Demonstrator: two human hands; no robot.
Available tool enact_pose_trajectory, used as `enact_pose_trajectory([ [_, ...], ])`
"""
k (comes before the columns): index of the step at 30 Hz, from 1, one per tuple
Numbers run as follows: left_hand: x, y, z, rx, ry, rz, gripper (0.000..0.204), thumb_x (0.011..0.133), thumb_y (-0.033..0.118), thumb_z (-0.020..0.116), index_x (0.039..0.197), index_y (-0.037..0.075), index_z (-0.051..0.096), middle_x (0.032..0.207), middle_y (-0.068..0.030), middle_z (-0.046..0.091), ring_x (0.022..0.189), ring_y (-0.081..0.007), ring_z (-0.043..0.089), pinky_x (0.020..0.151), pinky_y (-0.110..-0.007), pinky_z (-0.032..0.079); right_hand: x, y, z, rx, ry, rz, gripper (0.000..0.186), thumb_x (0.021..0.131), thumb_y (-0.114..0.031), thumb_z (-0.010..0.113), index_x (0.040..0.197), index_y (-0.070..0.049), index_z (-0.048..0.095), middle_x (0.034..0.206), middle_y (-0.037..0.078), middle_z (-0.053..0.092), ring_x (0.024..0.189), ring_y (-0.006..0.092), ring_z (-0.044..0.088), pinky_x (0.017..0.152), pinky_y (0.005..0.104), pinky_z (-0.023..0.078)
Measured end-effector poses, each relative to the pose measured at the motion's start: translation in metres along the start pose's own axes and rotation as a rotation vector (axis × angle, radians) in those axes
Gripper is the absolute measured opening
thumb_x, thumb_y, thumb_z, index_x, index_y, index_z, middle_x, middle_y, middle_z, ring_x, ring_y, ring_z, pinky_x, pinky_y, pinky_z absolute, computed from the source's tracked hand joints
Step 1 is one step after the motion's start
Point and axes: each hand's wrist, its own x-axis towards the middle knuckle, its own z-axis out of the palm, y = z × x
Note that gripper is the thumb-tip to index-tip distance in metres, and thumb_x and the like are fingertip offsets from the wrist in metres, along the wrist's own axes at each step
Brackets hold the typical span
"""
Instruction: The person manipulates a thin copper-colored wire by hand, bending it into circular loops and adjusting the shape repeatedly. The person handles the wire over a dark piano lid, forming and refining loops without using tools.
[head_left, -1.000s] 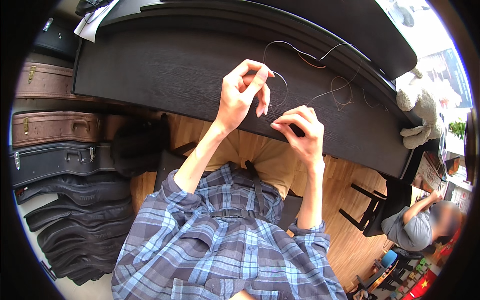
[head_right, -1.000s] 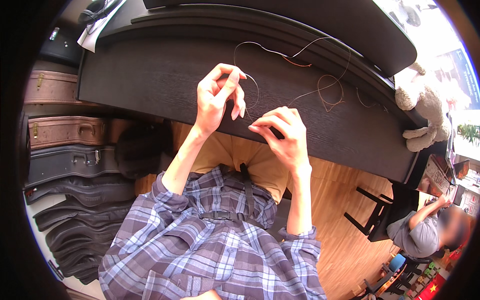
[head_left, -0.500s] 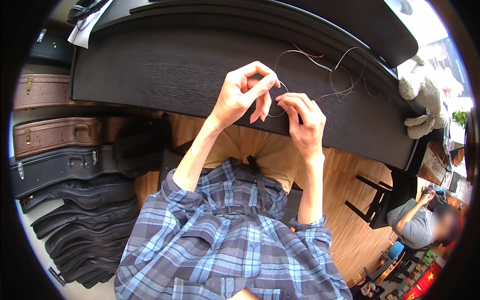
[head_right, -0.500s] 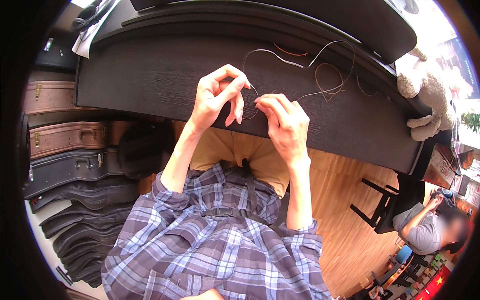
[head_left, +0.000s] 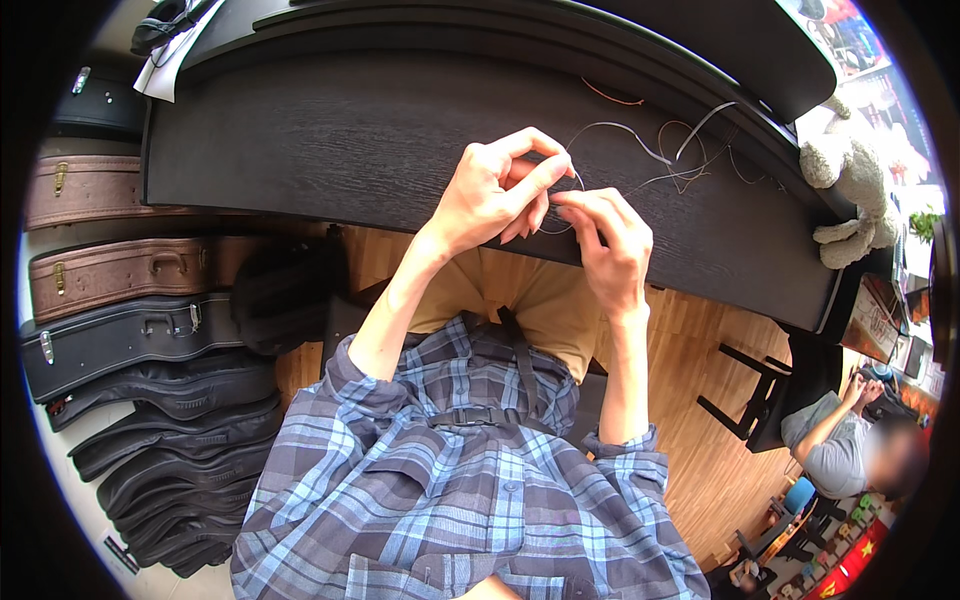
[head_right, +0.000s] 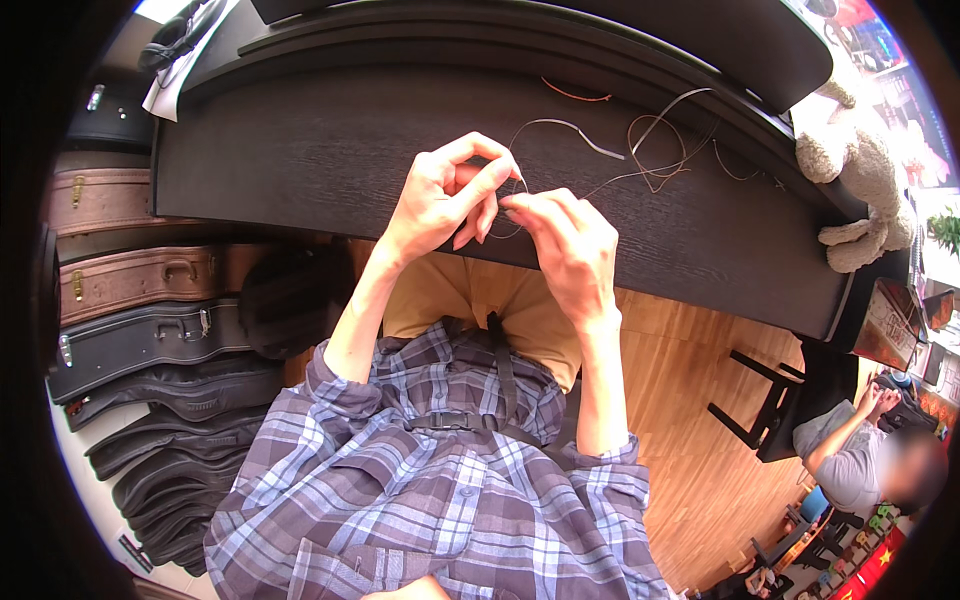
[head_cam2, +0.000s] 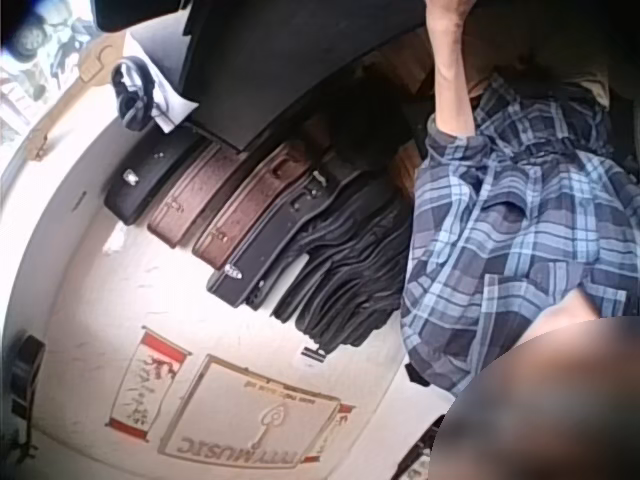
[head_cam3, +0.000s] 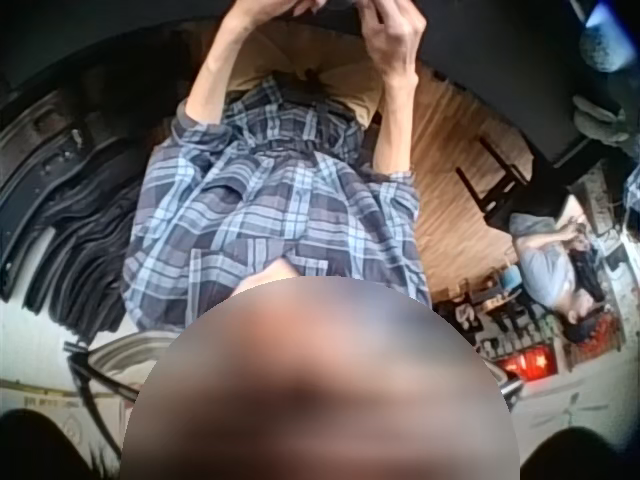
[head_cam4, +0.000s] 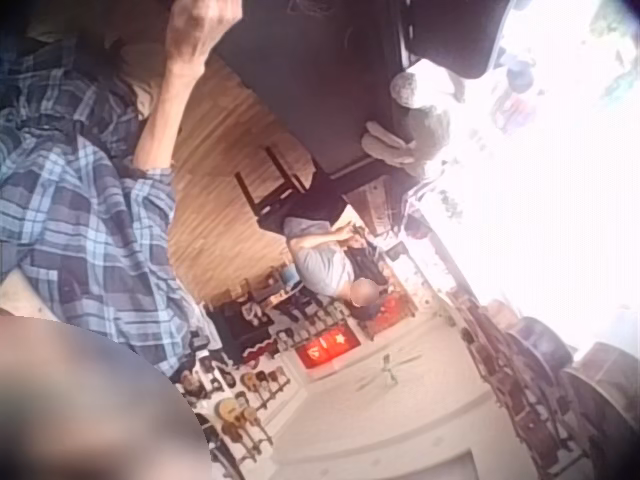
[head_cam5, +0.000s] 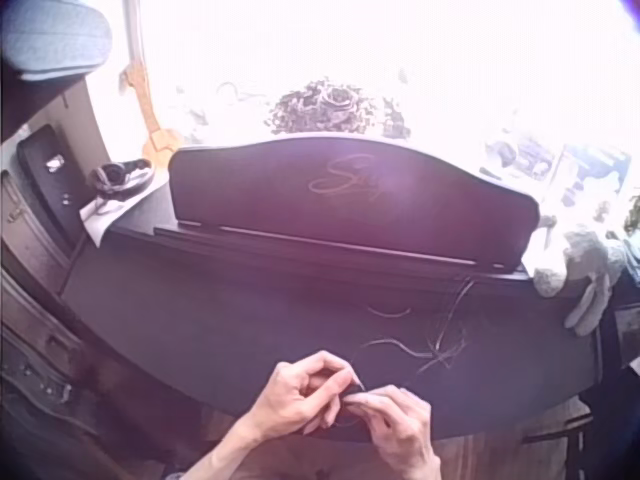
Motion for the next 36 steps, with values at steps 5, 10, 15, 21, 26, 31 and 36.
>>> enact_pose_trajectory([
  [5,0.001,0.003,0.002,0.065,0.001,-0.015,0.017,0.106,0.019,0.061,0.108,0.003,0.066,0.057,-0.0036,0.062,0.041,-0.0047,0.053,0.037,-0.021,0.035,0.0,-0.002,0.001,0.464,0.134,0.112,0.035,0.091,0.004,0.074,0.118,-0.001,0.054,0.089,0.009,0.072,0.076,0.0148,0.073,0.072,0.0277,0.058],
  [10,0.001,0.002,0.007,0.217,-0.011,0.07,0.014,0.104,0.018,0.063,0.105,0.004,0.067,0.058,-0.003,0.064,0.042,-0.0043,0.053,0.038,-0.021,0.038,0.005,-0.003,-0.01,0.314,-0.065,0.154,0.024,0.09,0.004,0.073,0.113,-0.004,0.072,0.094,0.007,0.074,0.082,0.0177,0.075,0.08,0.0284,0.059],
  [15,0.0,0.001,0.008,0.219,0.019,0.055,0.015,0.105,0.017,0.061,0.105,0.003,0.066,0.058,-0.0028,0.064,0.042,-0.0048,0.054,0.038,-0.022,0.039,0.009,0.002,-0.018,0.281,-0.118,-0.026,0.023,0.084,0.005,0.076,0.106,-0.004,0.075,0.099,0.008,0.075,0.093,0.0185,0.074,0.082,0.0304,0.059],
  [21,0.002,0.001,0.003,0.004,0.126,0.052,0.018,0.106,0.017,0.059,0.105,0.0,0.064,0.057,-0.0031,0.063,0.041,-0.0063,0.054,0.039,-0.023,0.041,0.005,0.006,-0.019,0.48,-0.062,0.034,0.025,0.077,0.007,0.08,0.098,-0.006,0.077,0.106,0.01,0.076,0.097,0.0216,0.074,0.083,0.0319,0.061],
  [26,0.002,0.001,0.004,-0.002,0.131,0.066,0.019,0.106,0.018,0.059,0.104,0.0,0.064,0.058,-0.0034,0.063,0.041,-0.0065,0.053,0.039,-0.022,0.041,0.006,0.008,-0.017,0.473,-0.047,-0.015,0.027,0.074,0.007,0.083,0.099,-0.003,0.076,0.102,0.011,0.076,0.094,0.021,0.075,0.082,0.0307,0.061],
  [31,0.002,-0.001,0.005,0.016,0.121,0.063,0.017,0.106,0.017,0.059,0.103,0.0,0.063,0.057,-0.0033,0.062,0.041,-0.0064,0.052,0.04,-0.024,0.041,0.007,0.0,-0.018,0.347,-0.017,0.03,0.038,0.069,0.003,0.09,0.103,-0.003,0.074,0.095,0.007,0.076,0.087,0.0169,0.074,0.079,0.0299,0.06],
  [36,0.005,0.001,0.015,0.182,0.077,0.155,0.011,0.106,0.01,0.057,0.102,0.002,0.063,0.05,-0.0017,0.056,0.039,-0.0052,0.047,0.038,-0.024,0.036,0.011,-0.005,-0.022,0.202,-0.009,0.002,0.019,0.074,-0.01,0.088,0.091,-0.01,0.078,0.087,0.004,0.071,0.078,0.0195,0.069,0.067,0.0332,0.059],
])
